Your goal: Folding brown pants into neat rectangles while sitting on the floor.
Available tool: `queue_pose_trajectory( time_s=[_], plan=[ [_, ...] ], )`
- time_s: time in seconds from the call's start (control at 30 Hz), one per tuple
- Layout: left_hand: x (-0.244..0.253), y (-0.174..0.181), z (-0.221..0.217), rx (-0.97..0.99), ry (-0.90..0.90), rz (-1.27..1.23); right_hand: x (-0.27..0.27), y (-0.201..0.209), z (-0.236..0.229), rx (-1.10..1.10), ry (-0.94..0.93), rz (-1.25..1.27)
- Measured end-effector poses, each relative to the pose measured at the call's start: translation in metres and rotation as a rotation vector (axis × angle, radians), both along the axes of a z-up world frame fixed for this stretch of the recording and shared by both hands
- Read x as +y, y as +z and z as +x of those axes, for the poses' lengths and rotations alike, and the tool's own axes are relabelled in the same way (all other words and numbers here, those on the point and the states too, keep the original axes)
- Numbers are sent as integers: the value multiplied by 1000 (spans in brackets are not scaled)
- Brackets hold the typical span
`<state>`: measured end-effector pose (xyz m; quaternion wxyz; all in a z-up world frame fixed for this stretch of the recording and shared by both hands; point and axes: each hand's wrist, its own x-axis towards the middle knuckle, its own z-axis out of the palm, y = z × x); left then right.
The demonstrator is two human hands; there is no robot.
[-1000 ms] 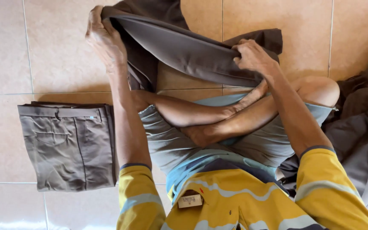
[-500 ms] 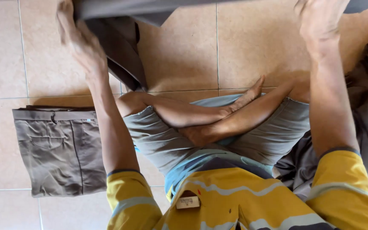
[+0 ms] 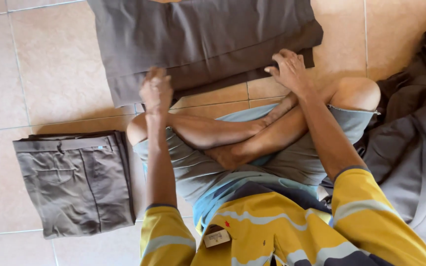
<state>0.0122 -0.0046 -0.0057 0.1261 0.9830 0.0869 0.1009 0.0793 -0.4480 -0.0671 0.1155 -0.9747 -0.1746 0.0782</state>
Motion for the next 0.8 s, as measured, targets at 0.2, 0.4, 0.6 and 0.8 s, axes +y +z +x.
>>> queue_pose_trajectory(
  time_s=[0.2,0.4,0.6,0.8],
  plan=[
    [-23,-152,18,492,-143,-50,1,-17,-2,141,-149,-34],
    [39,-72,19,701,18,-104,17,8,-3,-70,-189,300],
    [28,-59,9,704,55,-34,-5,-27,22,25,-589,312],
    [-31,-67,-6,125,-153,-280,35,-38,50,-589,-204,677]
  ],
)
